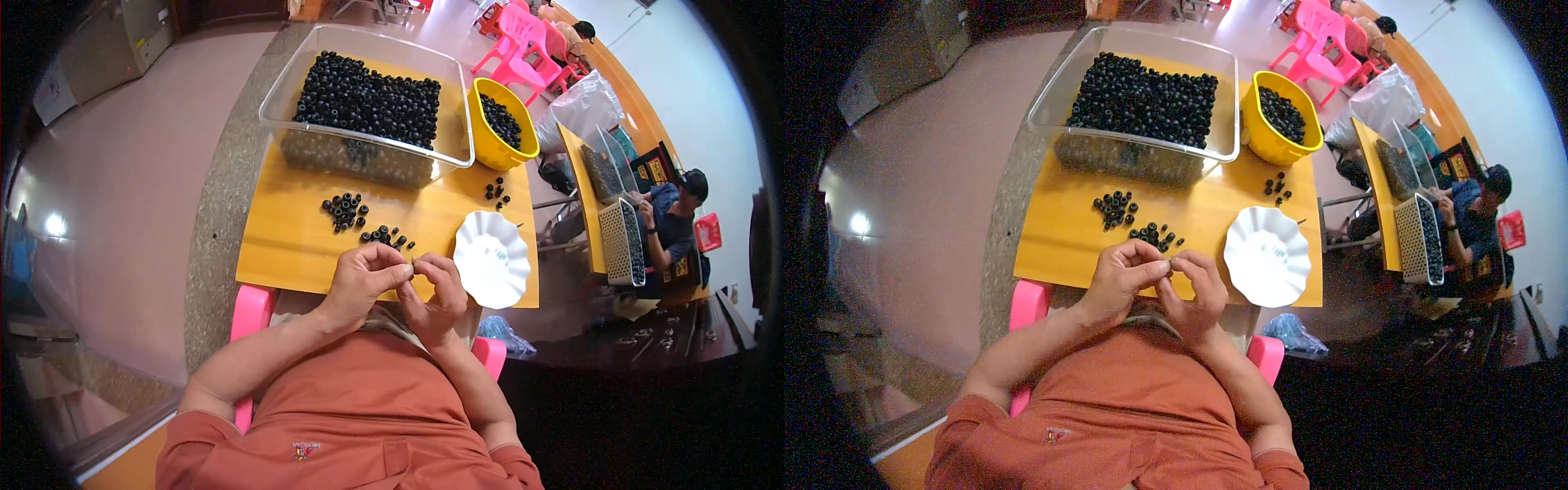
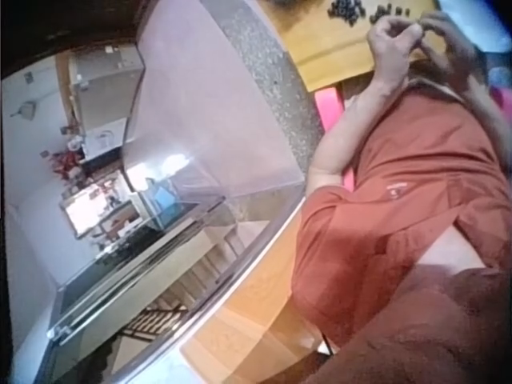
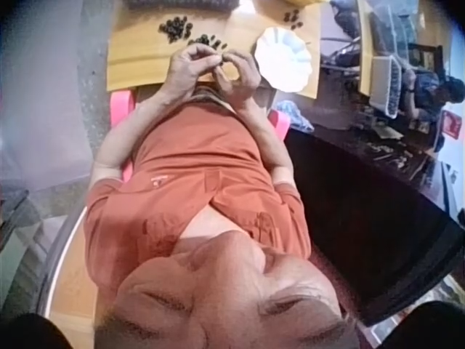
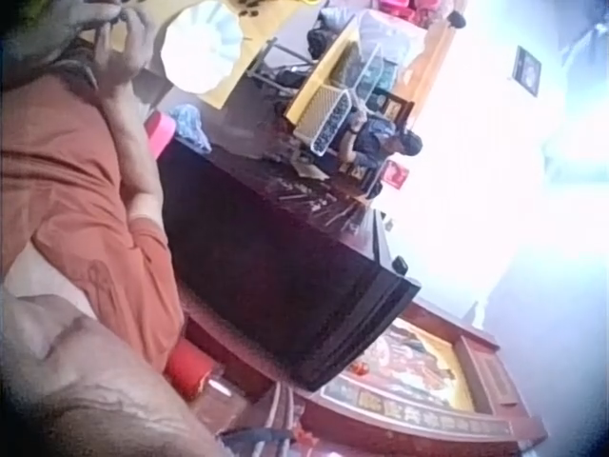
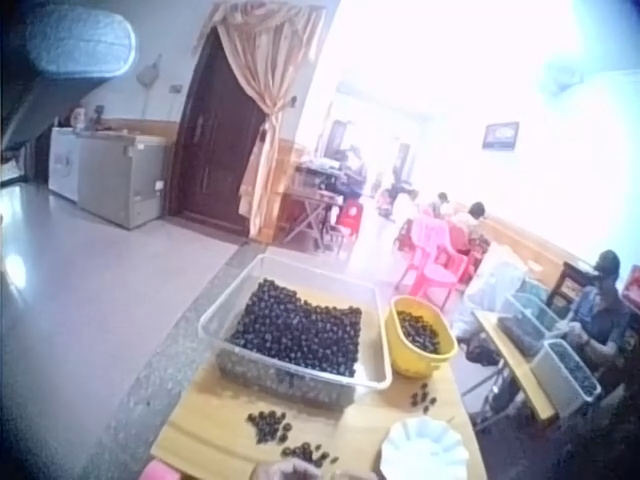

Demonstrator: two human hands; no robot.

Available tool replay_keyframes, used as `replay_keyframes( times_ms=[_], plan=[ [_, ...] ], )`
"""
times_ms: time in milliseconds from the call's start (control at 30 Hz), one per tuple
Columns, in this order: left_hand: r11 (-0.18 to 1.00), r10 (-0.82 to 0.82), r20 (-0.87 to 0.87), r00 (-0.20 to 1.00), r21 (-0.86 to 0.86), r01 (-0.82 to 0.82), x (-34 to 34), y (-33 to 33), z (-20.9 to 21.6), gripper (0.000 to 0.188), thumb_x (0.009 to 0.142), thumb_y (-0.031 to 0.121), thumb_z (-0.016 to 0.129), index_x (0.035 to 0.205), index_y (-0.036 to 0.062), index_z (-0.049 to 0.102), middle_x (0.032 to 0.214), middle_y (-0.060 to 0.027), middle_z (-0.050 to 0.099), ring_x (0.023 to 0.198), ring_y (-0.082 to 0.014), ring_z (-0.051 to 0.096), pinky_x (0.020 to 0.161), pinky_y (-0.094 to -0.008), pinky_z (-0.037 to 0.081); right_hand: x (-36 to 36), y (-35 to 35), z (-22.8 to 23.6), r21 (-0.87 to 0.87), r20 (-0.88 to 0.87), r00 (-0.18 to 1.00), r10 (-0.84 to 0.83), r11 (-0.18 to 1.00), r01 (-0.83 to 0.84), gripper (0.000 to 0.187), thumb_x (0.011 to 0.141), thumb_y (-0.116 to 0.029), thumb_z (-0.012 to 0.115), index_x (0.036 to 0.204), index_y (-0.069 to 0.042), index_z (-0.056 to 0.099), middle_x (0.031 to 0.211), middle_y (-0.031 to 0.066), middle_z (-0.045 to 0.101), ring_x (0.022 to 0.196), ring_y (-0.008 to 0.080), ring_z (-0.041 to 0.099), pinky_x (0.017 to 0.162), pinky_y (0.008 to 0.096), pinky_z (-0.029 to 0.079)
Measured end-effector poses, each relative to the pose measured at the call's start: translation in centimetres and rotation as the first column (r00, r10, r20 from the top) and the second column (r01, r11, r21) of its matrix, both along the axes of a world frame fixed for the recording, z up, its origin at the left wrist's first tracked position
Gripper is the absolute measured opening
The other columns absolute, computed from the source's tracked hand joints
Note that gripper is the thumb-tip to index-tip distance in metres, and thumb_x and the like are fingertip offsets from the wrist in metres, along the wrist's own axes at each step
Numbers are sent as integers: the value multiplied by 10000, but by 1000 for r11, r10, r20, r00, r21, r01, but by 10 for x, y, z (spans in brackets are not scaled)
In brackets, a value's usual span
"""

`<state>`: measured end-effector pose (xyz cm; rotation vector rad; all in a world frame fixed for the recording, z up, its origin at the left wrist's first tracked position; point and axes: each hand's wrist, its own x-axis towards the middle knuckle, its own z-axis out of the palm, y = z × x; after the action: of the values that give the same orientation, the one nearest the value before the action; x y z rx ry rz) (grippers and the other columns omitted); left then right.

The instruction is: Picking up small black fruits from a pile on a table, inspecting them, and placing them into a white dish.

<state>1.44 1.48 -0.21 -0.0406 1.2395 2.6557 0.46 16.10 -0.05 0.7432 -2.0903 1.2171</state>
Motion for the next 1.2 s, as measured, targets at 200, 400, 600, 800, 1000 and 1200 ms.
replay_keyframes(
  times_ms=[200,400,600,800,1000,1200],
  plan=[
    [997,56,49,997,46,-58,0,4,-2,117,856,35,659,951,-6,603,896,-69,660,825,-119,638,748,-243,535,-3,-1,-10,-75,76,997,23,997,-17,350,666,31,763,989,22,627,920,158,616,766,236,631,678,303,518],
    [996,51,75,996,65,-56,3,5,-1,112,869,44,651,970,15,610,893,-54,662,814,-124,647,747,-256,550,-5,-1,-10,-25,29,1000,-4,1000,5,348,683,20,762,1003,31,625,924,167,617,768,249,632,675,312,521],
    [992,61,101,993,104,-71,4,8,-2,99,897,79,633,977,22,619,871,-43,649,790,-118,637,739,-265,552,-8,5,-8,-14,41,999,-16,1000,17,338,697,11,759,1003,43,620,928,182,617,789,270,634,686,320,521],
    [996,66,76,995,59,-70,3,6,1,85,890,61,635,960,12,632,879,-55,654,797,-125,642,752,-261,552,-8,8,-8,10,52,999,-14,1000,13,341,696,14,759,1004,45,616,930,183,617,811,276,631,698,324,519],
    [995,87,67,994,39,-90,4,6,-1,86,873,42,648,949,2,647,883,-69,669,785,-124,647,737,-250,553,-7,6,-3,37,38,999,-15,999,14,335,699,30,747,1008,40,618,931,186,617,815,292,632,706,330,520],
    [994,109,63,992,2,-109,5,7,-1,87,866,39,655,942,-3,662,865,-71,680,768,-118,647,718,-243,550,-7,5,2,94,-8,1000,-24,995,25,311,708,37,735,994,47,615,939,193,620,824,306,638,709,337,524]
  ],
)
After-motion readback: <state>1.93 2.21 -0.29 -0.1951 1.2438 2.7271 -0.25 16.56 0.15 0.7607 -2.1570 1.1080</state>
